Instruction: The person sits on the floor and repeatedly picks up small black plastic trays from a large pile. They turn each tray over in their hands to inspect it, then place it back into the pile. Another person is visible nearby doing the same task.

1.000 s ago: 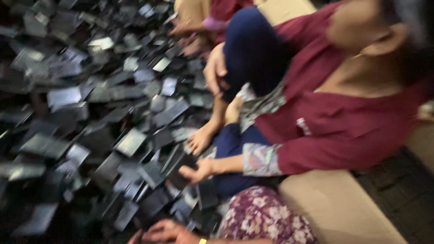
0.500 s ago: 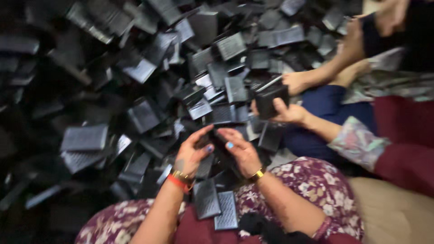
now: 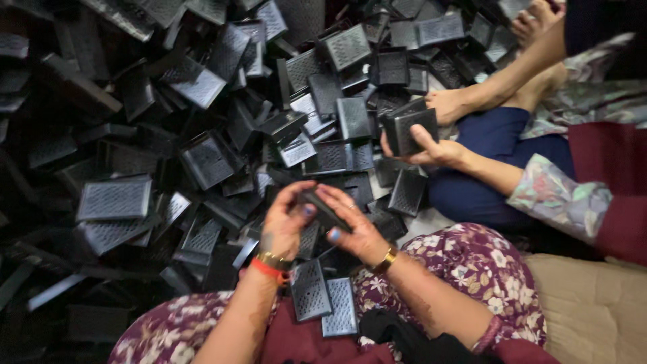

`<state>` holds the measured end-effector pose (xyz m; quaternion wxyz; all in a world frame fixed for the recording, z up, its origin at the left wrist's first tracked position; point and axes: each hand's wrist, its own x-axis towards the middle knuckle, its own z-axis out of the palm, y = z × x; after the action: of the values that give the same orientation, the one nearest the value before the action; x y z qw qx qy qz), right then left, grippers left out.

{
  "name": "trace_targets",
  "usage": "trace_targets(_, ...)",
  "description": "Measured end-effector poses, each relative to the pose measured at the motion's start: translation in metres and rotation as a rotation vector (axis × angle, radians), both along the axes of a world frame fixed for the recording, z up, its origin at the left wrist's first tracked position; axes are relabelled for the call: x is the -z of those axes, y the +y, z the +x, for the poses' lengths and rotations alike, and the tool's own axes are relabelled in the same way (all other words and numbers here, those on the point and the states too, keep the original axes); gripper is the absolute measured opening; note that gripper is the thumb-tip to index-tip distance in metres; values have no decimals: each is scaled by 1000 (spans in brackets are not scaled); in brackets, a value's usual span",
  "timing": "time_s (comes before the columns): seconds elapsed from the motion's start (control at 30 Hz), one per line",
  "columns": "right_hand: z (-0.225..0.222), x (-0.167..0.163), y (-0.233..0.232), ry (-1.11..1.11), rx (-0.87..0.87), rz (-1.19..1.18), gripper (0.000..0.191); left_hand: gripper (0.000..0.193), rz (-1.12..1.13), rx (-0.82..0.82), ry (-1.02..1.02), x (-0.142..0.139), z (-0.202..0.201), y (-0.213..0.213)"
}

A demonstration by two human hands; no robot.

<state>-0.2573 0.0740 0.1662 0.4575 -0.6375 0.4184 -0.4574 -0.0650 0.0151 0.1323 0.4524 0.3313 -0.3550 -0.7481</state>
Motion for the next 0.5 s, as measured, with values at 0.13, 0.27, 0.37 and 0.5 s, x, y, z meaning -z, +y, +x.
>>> trace_targets(0.13, 15, 12, 2, 117, 418, 84, 48, 50, 291, -168, -26, 26, 9, -3)
trace_targets(0.27, 19, 14, -4, -90, 426, 199, 32, 50, 64, -146, -405, 49, 12, -24)
trace_targets(0.37, 14, 10, -10, -76, 367, 215, 37, 53, -148, 13, -1028, 68, 10, -75)
trace_targets(0.5, 14, 17, -8, -166, 381, 228, 54, 56, -167, 272, -1534, 79, 10, -106)
